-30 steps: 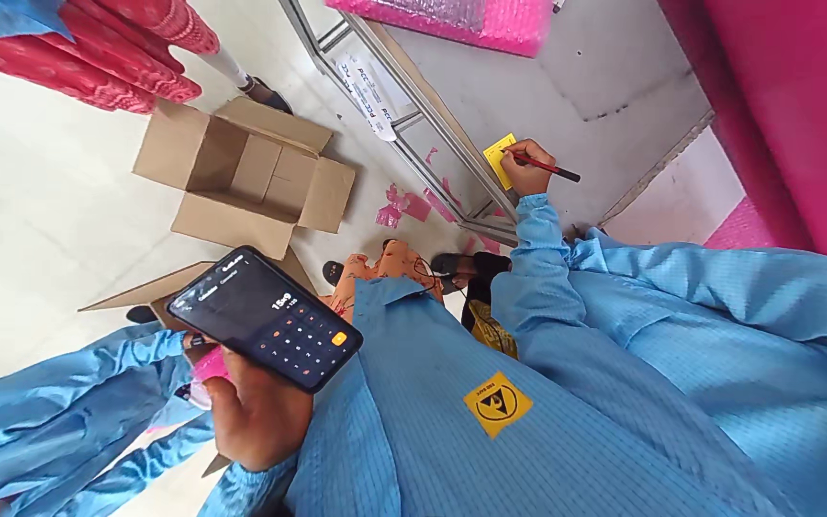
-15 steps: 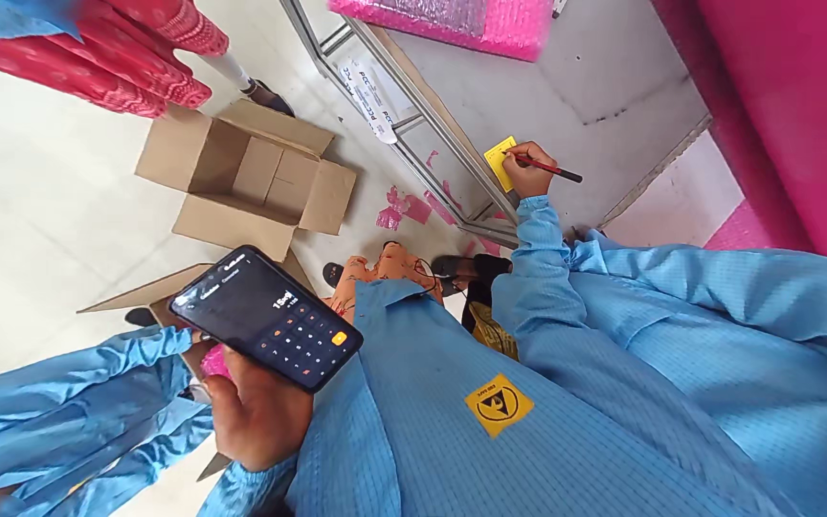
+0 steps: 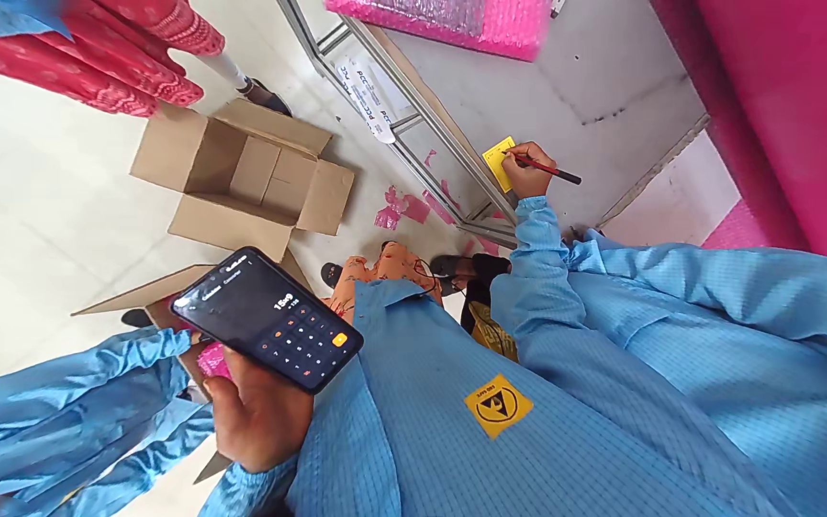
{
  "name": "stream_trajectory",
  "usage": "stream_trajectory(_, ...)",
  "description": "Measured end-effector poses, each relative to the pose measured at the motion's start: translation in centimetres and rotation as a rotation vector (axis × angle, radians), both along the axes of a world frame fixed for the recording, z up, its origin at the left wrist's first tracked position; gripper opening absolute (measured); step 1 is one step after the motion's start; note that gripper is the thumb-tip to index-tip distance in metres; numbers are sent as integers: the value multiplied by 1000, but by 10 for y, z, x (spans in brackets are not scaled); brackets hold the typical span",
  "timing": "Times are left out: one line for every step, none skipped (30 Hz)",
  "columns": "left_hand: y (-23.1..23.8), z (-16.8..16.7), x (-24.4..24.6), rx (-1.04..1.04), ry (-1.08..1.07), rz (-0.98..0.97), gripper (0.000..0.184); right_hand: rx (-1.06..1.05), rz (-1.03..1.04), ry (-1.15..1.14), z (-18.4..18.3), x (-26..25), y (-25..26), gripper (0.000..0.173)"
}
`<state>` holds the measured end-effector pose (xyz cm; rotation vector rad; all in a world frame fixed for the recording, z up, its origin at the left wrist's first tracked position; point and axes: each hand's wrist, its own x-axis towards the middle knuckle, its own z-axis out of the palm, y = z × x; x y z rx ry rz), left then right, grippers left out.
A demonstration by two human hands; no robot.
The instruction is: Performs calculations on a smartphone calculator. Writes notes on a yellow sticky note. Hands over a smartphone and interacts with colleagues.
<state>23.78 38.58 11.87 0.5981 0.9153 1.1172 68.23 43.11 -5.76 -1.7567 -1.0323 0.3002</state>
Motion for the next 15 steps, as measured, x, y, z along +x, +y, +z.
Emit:
stream_trajectory(0, 0, 0, 2, 5, 1, 63, 1, -3, -4, 0, -1, 0, 12)
stream_trajectory(0, 0, 0, 3, 2, 2, 63, 0, -6, -9, 1, -1, 1, 12)
stream_trajectory(0, 0, 0, 1, 1, 2, 64, -1, -6, -14, 1, -1, 1, 12)
stream_trajectory(-1, -1, -1, -1, 1, -1, 64, 2, -2, -21, 0, -1, 0, 12)
stream_trajectory(-1, -1, -1, -4, -1, 2, 65, 9, 3, -25, 0, 0, 0, 12)
stream_trajectory(-1, -2, -1, -7, 5, 2, 66, 16, 6, -28, 0, 0, 0, 11)
stream_trajectory(-1, -2, -1, -7, 7, 2, 66, 20, 7, -28, -1, 0, 0, 11)
stream_trajectory(-2, -2, -1, -3, 4, 1, 66, 21, 5, -28, -1, 0, 0, 11)
stream_trajectory(-2, -2, -2, 0, 1, 0, 66, 20, 3, -29, -1, 0, 0, 11)
stream_trajectory(-1, -2, -2, 4, 2, -4, 66, 17, 2, -29, -1, 0, 0, 11)
stream_trajectory(-1, -2, -1, 6, 7, -6, 65, 10, 0, -30, -1, 0, 0, 11)
stream_trajectory(-1, -2, -1, 3, 17, -5, 64, 1, -4, -33, -1, 1, 0, 11)
stream_trajectory(-2, -2, 0, 2, 19, -2, 64, -7, -7, -35, -1, 0, 1, 12)
stream_trajectory(-2, -2, 0, 1, 19, 0, 63, -13, -11, -38, -1, 0, 1, 12)
stream_trajectory(-2, -1, 0, 2, 19, 3, 63, -16, -18, -37, -1, 0, 1, 12)
